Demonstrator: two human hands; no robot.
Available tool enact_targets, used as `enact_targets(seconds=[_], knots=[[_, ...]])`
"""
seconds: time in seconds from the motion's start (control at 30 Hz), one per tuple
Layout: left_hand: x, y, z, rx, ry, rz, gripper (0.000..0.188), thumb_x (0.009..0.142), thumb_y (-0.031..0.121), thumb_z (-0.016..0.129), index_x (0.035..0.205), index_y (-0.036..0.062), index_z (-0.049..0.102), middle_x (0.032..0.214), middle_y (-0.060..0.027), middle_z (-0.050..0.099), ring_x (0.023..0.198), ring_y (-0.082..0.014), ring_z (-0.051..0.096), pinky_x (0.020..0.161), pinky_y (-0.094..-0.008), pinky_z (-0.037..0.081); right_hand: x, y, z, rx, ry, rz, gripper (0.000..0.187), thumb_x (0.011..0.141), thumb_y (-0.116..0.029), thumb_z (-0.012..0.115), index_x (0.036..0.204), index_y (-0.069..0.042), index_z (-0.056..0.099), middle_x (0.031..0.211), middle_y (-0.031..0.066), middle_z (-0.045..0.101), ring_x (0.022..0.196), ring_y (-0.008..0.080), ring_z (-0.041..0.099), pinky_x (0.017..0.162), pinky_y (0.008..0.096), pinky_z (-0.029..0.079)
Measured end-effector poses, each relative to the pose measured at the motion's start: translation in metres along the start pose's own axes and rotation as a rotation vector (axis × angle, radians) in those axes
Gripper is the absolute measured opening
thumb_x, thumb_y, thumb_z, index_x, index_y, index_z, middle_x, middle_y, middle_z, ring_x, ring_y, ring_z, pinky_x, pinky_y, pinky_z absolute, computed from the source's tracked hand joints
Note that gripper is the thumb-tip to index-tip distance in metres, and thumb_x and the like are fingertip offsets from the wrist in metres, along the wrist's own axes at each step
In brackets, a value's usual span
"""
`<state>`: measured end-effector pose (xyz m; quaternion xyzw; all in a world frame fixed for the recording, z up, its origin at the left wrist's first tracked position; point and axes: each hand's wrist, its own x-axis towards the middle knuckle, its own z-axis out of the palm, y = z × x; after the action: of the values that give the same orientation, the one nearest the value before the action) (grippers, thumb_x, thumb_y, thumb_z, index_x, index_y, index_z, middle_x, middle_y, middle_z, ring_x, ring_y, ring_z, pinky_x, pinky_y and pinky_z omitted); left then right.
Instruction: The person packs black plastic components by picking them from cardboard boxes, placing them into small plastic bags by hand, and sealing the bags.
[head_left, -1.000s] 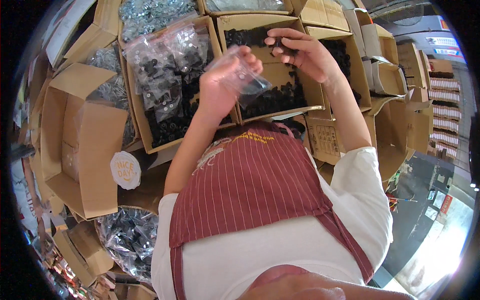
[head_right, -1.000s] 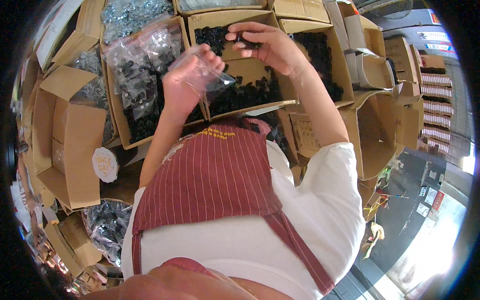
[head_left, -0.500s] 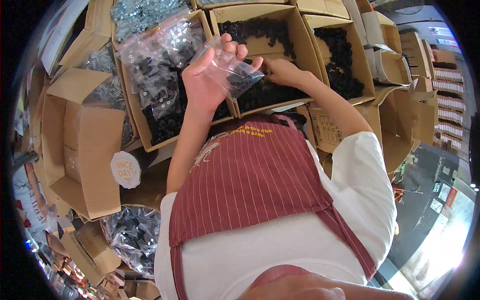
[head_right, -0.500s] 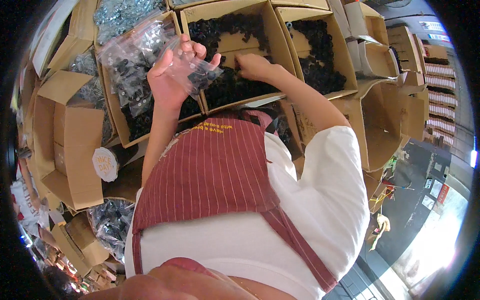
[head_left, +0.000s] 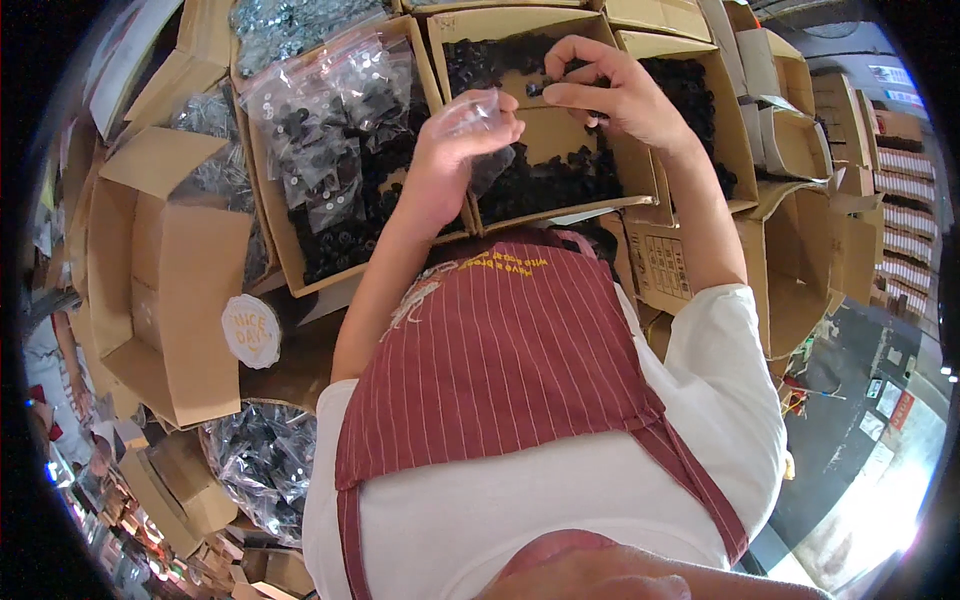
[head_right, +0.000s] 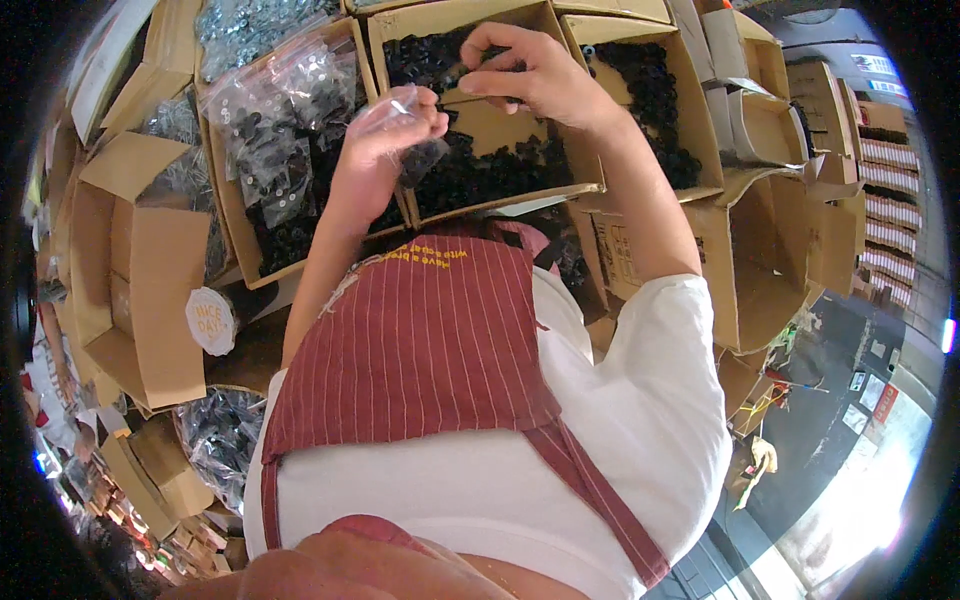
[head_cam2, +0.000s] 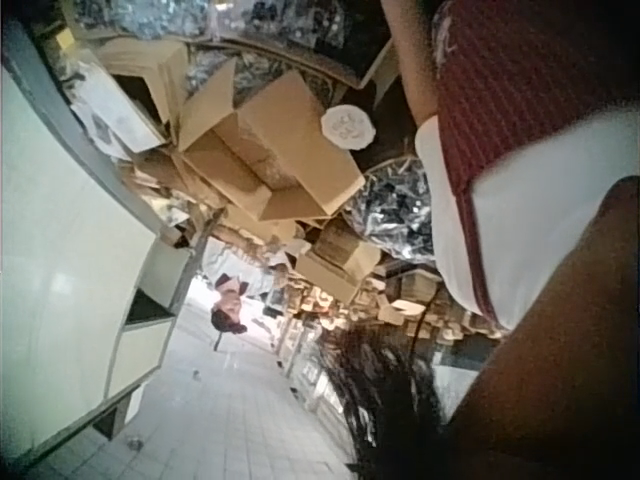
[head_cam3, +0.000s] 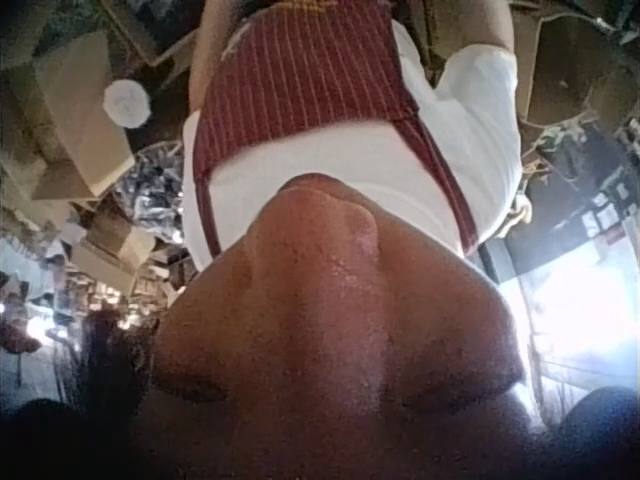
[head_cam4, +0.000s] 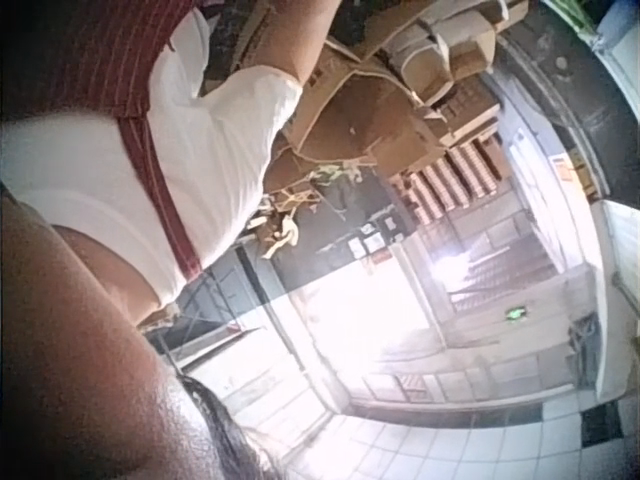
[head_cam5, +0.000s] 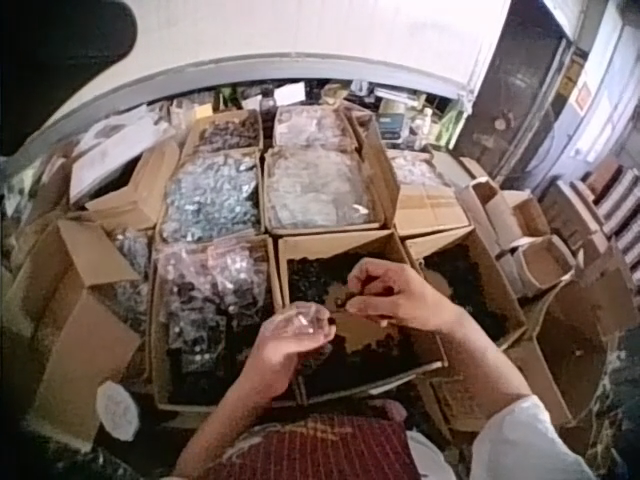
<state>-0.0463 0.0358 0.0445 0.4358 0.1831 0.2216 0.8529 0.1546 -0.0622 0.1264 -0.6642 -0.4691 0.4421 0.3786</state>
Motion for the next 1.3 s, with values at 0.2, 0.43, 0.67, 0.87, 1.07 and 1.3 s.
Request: enact_targets(seconds=[0.2, 0.43, 0.67, 0.87, 1.07, 1.3], knots=[[-0.002, -0.004, 0.009, 0.193, -0.043, -0.055, 0.040, 0.079, 0.007, 0.074, 0.116, 0.0025, 0.059, 0.106, -0.0092, 0.068, 0.102, -0.0184, 0.065, 0.091, -0.0327, 0.049, 0.001, -0.007, 0.014, -0.061, -0.148, -0.214, 0.017, 0.091, -0.011, 0.066, 0.106, -0.007, 0.059, 0.072, -0.0035, 0.059, 0.061, 0.0022, 0.049, 0.052, 0.0205, 0.038], [-0.004, -0.001, 0.008, 0.206, -0.114, -0.031, 0.040, 0.079, 0.007, 0.072, 0.116, 0.0011, 0.059, 0.101, -0.0070, 0.065, 0.099, -0.0191, 0.064, 0.091, -0.0330, 0.049, 0.002, -0.025, 0.015, -0.043, -0.110, -0.146, 0.019, 0.093, -0.020, 0.066, 0.104, -0.005, 0.067, 0.073, -0.0010, 0.064, 0.057, 0.0017, 0.050, 0.045, 0.0181, 0.033], [0.001, 0.007, -0.005, -0.486, -0.110, -0.001, 0.035, 0.084, 0.002, 0.063, 0.117, -0.0057, 0.055, 0.101, -0.0109, 0.061, 0.101, -0.0271, 0.062, 0.099, -0.0431, 0.048, 0.024, 0.024, 0.001, 0.450, -0.105, 0.129, 0.029, 0.098, -0.033, 0.059, 0.107, -0.007, 0.067, 0.083, -0.0018, 0.060, 0.057, 0.0000, 0.045, 0.042, 0.0158, 0.027], [0.004, -0.001, -0.009, -0.302, 0.024, -0.007, 0.036, 0.088, 0.008, 0.062, 0.119, -0.0074, 0.055, 0.105, -0.0120, 0.062, 0.101, -0.0259, 0.062, 0.101, -0.0427, 0.047, 0.022, 0.047, 0.008, 0.732, -0.166, 0.140, 0.041, 0.098, -0.017, 0.054, 0.134, 0.002, 0.054, 0.120, 0.0096, 0.064, 0.104, 0.0175, 0.064, 0.091, 0.0265, 0.051], [0.002, -0.006, 0.002, 0.020, 0.007, -0.052, 0.048, 0.078, 0.011, 0.070, 0.121, -0.0062, 0.056, 0.102, -0.0100, 0.065, 0.100, -0.0203, 0.062, 0.094, -0.0341, 0.045, 0.010, 0.001, 0.012, 0.690, -0.059, 0.036, 0.036, 0.093, -0.003, 0.059, 0.128, 0.006, 0.058, 0.114, 0.0200, 0.066, 0.094, 0.0265, 0.071, 0.095, 0.0344, 0.056], [-0.004, -0.009, 0.006, 0.233, -0.003, -0.026, 0.041, 0.075, 0.010, 0.075, 0.112, 0.0011, 0.061, 0.100, -0.0046, 0.064, 0.095, -0.0150, 0.061, 0.085, -0.0305, 0.045, 0.007, -0.011, 0.024, 0.104, -0.185, -0.178, 0.022, 0.094, -0.005, 0.058, 0.111, 0.001, 0.070, 0.088, 0.0102, 0.072, 0.073, 0.0156, 0.071, 0.060, 0.0271, 0.058]])
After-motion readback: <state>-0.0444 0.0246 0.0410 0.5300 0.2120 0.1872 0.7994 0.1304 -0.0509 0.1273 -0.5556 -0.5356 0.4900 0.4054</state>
